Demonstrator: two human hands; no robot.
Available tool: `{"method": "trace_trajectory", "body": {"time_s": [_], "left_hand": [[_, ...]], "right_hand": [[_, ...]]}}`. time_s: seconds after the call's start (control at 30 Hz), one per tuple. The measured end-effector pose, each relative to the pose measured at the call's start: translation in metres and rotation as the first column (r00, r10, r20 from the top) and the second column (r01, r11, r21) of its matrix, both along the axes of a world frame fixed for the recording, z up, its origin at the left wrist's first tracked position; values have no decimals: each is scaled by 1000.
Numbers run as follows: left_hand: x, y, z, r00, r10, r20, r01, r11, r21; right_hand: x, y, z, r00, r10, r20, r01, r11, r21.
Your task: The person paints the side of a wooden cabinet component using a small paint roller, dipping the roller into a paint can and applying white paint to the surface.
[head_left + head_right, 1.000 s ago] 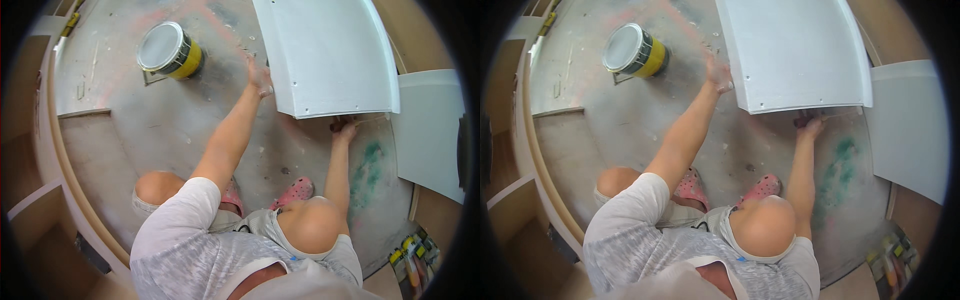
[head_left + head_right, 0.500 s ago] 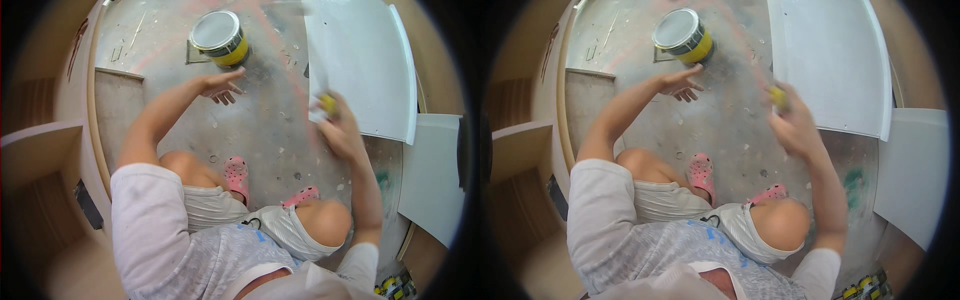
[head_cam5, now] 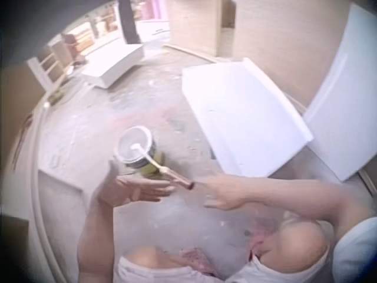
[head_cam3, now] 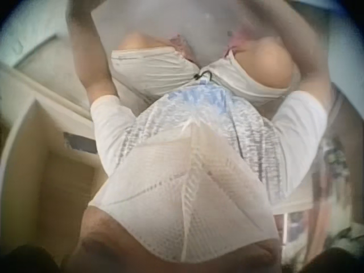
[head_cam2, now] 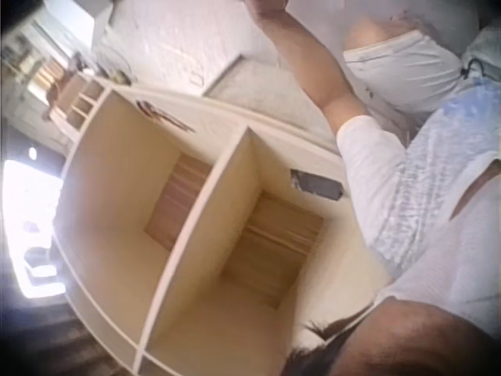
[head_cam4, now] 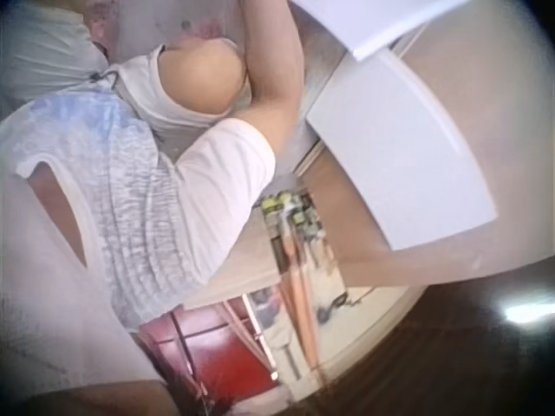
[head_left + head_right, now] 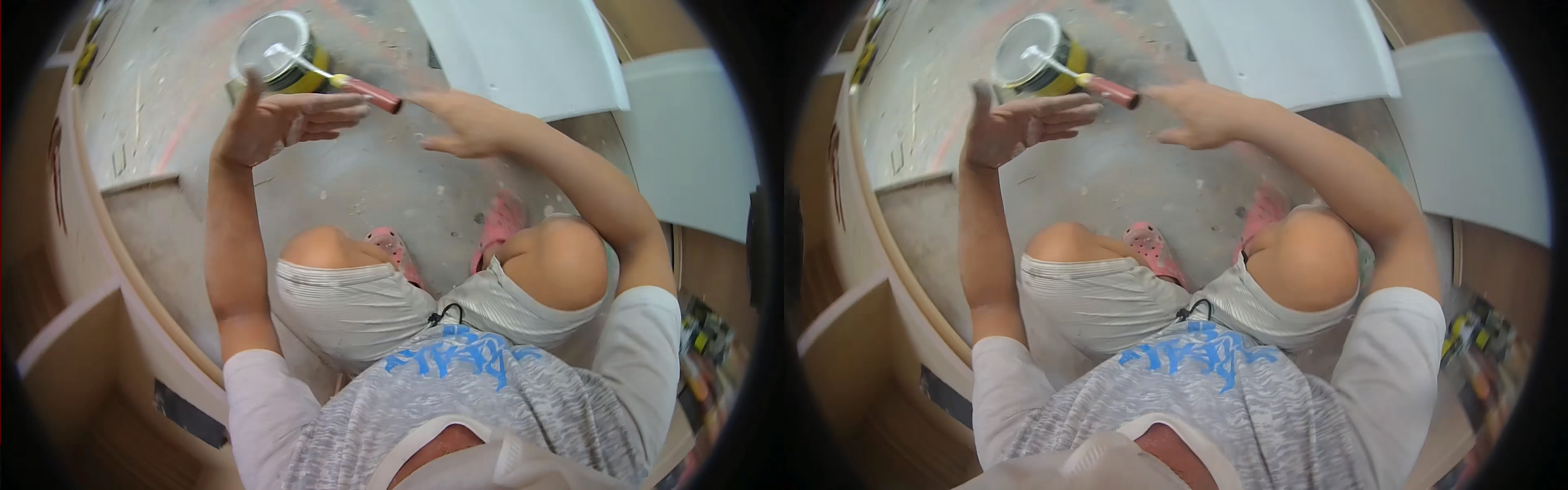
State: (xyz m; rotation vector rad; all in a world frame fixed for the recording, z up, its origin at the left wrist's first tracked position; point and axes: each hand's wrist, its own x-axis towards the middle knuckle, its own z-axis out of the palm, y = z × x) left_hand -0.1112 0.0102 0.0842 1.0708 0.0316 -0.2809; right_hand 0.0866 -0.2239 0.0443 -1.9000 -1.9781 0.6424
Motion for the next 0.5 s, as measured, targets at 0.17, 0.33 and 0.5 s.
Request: {"method": "trace_trajectory", "body": {"time_s": [0.17,0.33,0.5], "left_hand": [[80,-43,-15,810,-369,-456,545,760,354],[129,-104,-47,576,-532,-620,804,234,546],[113,-122,-135,560,-423,-713,815,127,565]], "right_hand": [[79,-198,-63,-72,-830,-553,388,487,-782],[139,-229,-227,-805,-71,-589,575,154,-804],[137,-135,-213,-452,117,-884,861,314,-399]]}}
